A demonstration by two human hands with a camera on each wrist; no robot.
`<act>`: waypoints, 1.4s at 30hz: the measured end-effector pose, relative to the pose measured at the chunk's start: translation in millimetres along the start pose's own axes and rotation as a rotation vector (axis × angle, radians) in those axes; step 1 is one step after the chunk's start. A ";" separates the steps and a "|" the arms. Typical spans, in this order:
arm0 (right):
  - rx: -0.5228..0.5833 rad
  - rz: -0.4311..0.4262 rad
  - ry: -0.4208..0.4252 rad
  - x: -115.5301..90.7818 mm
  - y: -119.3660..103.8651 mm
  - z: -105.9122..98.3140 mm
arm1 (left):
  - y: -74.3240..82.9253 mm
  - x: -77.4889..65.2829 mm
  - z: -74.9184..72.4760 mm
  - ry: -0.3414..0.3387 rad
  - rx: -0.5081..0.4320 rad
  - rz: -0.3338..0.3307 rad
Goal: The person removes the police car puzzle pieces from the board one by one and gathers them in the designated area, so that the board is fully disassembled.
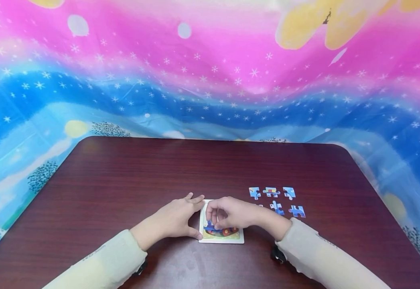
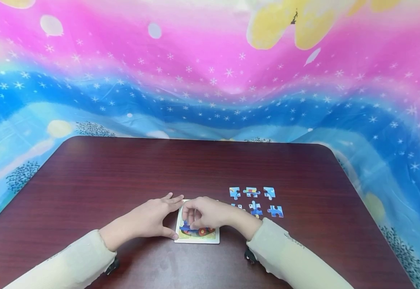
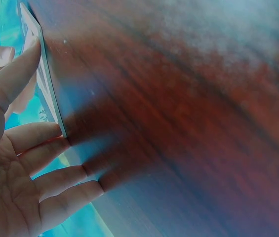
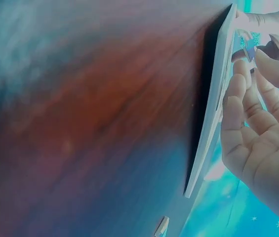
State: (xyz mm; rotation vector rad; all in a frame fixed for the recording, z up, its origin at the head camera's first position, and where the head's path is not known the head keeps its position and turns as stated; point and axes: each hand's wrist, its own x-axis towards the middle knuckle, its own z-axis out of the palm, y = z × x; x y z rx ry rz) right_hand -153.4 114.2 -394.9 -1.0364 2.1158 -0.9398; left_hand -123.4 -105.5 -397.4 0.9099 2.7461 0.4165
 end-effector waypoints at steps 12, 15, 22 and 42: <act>0.046 0.010 0.017 2.7 -2.9 0.9 | -1.2 1.4 0.4 -0.005 -0.007 -0.011; 0.048 0.013 0.021 3.0 -3.1 0.8 | -1.5 1.6 0.3 -0.003 -0.008 -0.012; 0.052 0.027 0.029 2.5 -3.0 0.2 | -0.7 1.6 -0.1 -0.003 0.003 -0.003; 0.045 0.031 0.088 -13.5 7.3 -8.2 | 1.2 0.9 -1.5 -0.023 0.006 -0.018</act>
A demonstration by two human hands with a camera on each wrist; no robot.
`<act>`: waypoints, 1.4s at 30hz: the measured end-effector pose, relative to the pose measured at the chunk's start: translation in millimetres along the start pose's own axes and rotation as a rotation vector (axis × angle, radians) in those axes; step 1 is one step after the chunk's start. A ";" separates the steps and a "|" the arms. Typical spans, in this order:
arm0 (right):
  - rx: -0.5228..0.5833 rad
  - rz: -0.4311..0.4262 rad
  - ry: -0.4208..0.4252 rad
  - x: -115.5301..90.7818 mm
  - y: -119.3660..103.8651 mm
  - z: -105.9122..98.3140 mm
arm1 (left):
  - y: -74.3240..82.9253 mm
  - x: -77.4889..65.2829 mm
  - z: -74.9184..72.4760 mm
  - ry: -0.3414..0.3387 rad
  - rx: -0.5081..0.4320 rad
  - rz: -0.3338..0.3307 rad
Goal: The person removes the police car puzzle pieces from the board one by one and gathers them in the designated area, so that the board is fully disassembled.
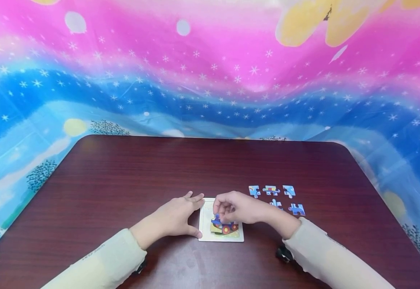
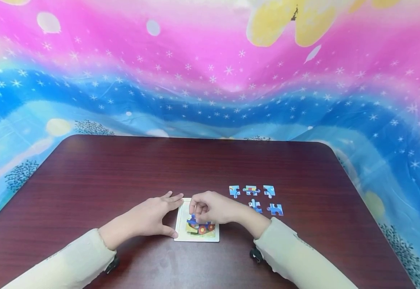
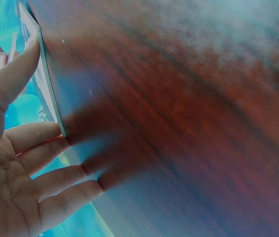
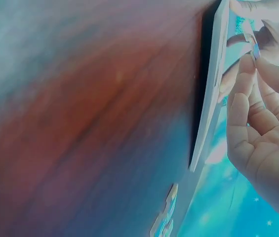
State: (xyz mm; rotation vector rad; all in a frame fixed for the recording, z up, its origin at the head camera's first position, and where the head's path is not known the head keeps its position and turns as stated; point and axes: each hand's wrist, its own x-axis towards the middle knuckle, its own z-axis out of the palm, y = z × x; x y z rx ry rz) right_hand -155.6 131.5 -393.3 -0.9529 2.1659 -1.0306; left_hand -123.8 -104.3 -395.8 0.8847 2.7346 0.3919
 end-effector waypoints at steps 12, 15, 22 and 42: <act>0.017 0.017 0.044 -16.7 4.3 -14.6 | -1.0 0.7 2.4 0.008 0.017 0.009; 0.036 0.017 0.058 -21.8 5.4 -18.2 | -1.0 0.8 2.8 0.008 0.019 0.008; 0.043 0.043 0.105 -35.4 9.8 -26.5 | -0.4 0.0 2.4 0.008 0.021 0.008; 0.063 0.041 0.157 -78.2 25.4 -40.5 | -0.4 -0.2 1.9 0.004 0.026 0.009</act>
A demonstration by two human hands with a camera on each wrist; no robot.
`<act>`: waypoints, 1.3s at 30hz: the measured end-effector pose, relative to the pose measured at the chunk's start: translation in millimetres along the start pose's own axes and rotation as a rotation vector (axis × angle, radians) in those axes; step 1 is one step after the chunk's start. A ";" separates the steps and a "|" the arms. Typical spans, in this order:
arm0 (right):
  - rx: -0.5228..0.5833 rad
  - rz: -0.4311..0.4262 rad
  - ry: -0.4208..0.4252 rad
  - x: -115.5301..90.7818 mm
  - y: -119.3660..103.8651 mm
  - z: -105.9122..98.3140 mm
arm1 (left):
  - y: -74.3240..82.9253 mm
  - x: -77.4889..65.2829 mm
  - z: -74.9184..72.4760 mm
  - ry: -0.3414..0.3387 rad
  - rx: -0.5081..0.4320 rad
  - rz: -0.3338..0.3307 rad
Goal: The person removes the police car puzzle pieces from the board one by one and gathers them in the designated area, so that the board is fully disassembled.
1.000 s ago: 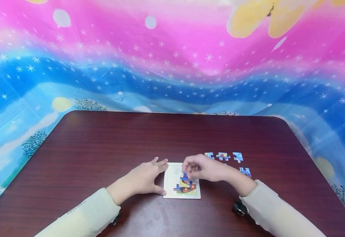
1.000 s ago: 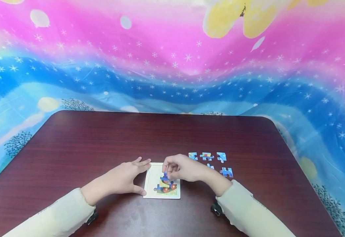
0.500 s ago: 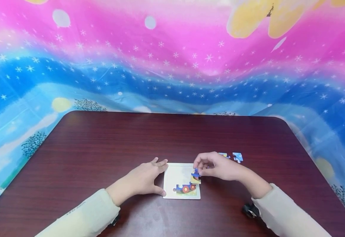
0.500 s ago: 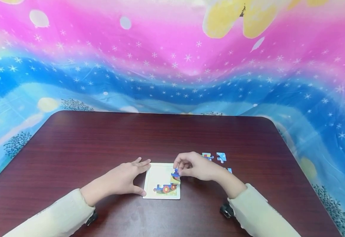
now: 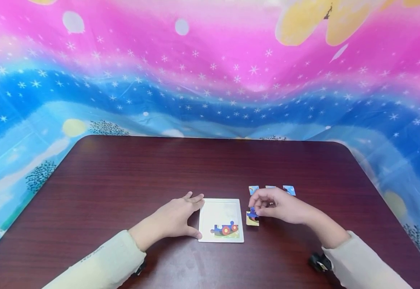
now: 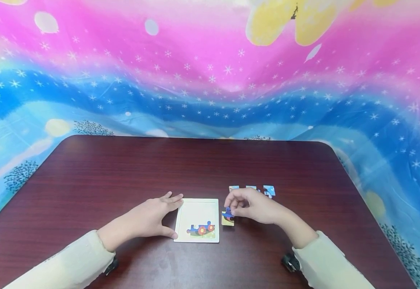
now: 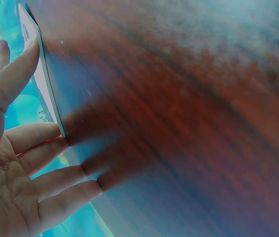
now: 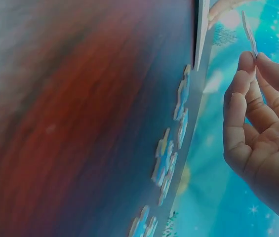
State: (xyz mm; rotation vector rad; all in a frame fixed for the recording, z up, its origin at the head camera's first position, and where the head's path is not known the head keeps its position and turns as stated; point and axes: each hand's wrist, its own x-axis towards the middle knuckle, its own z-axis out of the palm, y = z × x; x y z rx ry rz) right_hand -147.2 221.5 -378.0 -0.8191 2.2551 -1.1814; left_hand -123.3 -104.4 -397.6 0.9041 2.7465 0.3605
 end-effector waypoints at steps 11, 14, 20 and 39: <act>-0.022 0.001 -0.023 -15.0 10.7 -0.6 | 1.4 -1.5 -1.2 -0.001 -0.003 0.005; -0.029 0.018 -0.030 -17.3 11.8 -0.3 | 0.9 -1.3 -0.7 0.000 0.001 -0.001; -0.045 0.068 -0.038 -19.2 13.3 1.1 | 0.6 0.3 0.1 0.000 0.005 0.001; -0.188 0.053 0.016 -20.4 19.6 -6.4 | 0.6 -0.6 0.2 0.002 0.010 0.004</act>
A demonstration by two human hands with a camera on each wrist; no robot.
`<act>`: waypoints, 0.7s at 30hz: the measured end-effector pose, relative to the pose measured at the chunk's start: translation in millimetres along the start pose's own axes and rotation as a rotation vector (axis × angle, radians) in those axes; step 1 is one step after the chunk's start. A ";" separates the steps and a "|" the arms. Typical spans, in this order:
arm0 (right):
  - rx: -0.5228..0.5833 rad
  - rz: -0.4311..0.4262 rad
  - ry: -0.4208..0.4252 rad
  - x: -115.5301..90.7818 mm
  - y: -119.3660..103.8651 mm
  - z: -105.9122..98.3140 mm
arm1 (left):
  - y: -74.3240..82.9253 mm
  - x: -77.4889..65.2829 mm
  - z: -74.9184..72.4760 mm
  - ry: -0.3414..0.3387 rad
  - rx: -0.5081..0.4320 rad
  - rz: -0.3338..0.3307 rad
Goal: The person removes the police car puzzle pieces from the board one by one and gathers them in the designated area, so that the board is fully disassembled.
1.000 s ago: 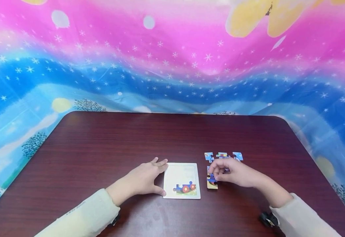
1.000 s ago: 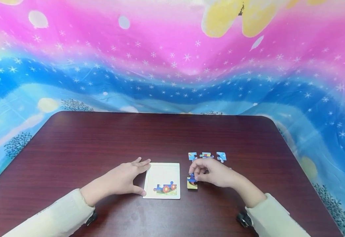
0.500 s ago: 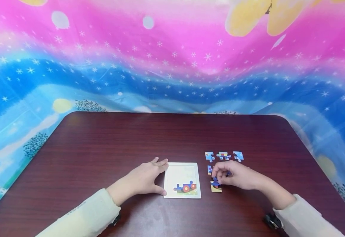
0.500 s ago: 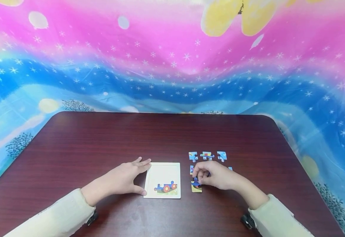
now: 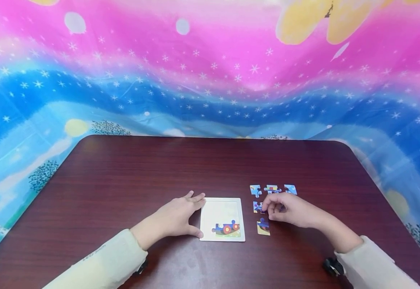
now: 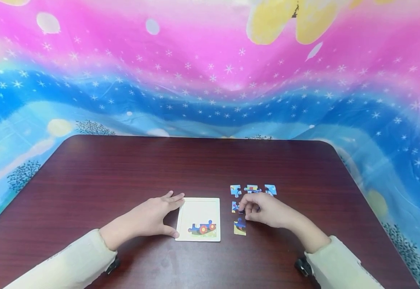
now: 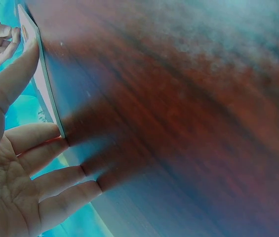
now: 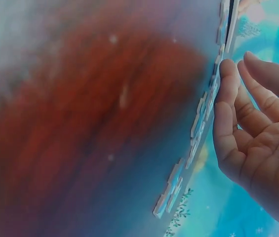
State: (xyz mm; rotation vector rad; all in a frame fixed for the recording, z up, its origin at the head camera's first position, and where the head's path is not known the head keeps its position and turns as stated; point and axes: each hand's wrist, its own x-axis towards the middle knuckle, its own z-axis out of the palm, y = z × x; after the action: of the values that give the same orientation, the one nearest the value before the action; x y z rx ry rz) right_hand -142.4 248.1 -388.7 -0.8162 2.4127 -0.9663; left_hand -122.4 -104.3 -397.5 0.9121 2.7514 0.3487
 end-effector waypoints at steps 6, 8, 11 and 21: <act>0.004 -0.035 0.013 4.2 -3.3 -1.6 | -0.7 0.7 0.4 -0.001 0.004 -0.001; 0.007 -0.040 0.013 7.8 -6.9 0.0 | -0.7 0.8 0.6 0.000 0.003 -0.002; 0.011 -0.057 0.002 14.7 -11.6 3.9 | -0.8 0.8 1.0 0.001 0.003 -0.004; -0.015 -0.087 -0.060 39.5 -30.2 19.2 | -1.1 1.2 0.9 -0.003 0.008 -0.009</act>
State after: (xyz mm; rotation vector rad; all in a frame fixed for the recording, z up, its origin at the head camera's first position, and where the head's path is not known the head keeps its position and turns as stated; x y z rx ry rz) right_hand -150.0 195.4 -385.9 -0.9488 2.3536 -0.9434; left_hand -123.7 -104.3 -398.9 0.9016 2.7553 0.3357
